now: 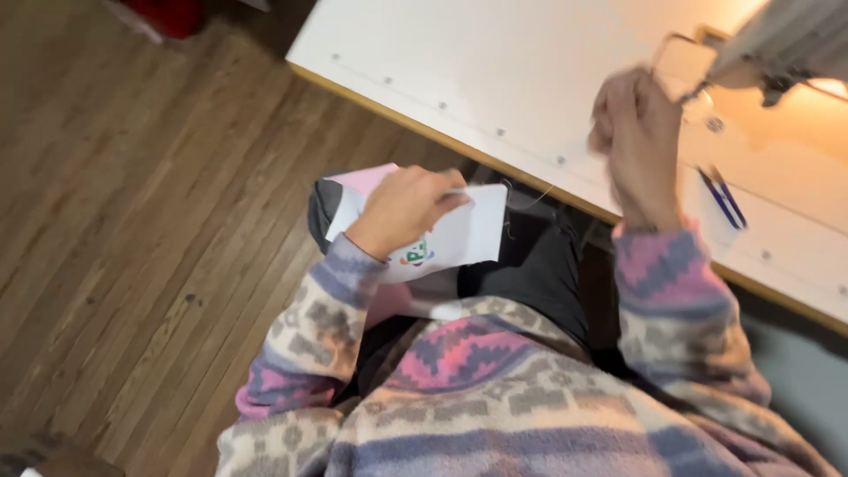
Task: Sewing together pieces of pink and printed fabric using a sewing machine to construct a bag.
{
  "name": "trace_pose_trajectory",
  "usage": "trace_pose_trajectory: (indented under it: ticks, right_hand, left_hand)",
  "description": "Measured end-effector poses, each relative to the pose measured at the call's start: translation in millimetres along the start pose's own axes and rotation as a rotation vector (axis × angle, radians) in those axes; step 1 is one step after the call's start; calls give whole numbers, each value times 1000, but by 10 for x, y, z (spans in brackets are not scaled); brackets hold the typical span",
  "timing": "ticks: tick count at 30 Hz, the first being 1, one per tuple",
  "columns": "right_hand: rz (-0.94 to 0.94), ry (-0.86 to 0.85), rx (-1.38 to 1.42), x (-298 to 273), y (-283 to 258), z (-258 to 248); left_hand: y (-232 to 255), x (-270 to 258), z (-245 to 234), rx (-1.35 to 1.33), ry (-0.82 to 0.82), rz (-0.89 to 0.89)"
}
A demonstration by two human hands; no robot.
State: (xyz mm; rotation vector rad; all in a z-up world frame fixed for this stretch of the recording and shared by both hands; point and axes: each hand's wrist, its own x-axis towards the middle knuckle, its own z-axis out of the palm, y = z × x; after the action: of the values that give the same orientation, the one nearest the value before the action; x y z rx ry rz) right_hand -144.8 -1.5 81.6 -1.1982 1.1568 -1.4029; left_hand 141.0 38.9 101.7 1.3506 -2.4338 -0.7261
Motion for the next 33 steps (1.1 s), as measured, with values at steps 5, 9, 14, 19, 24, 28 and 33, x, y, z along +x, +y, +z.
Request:
trace_pose_trajectory:
  ticks: [5,9,14,19,24,28,33]
  right_hand:
    - [-506,83,-710,100,27,-904]
    - [-642,139,-1295,-409,-723,-770]
    - [-362,-106,-1073,-892,-403,-370]
    - [-424,-350,-1000,-1119,-67,-5]
    - [-7,-240,-831,-1204,-264,-295]
    - [88,-121,-690,-1267,-320,-453]
    - [181,-185,-193,-1350,-241,-287]
  left_hand:
    - [-137,90,113,-16,17,67]
    - [-158,69,177,-53,31,118]
    - [-17,140,343,-18,49,166]
    - [77,200,423,44,26,289]
    - [61,259,440,2,-88,207]
    - [356,428,497,-27,-17,364]
    - [614,488,628,-55,-6,532]
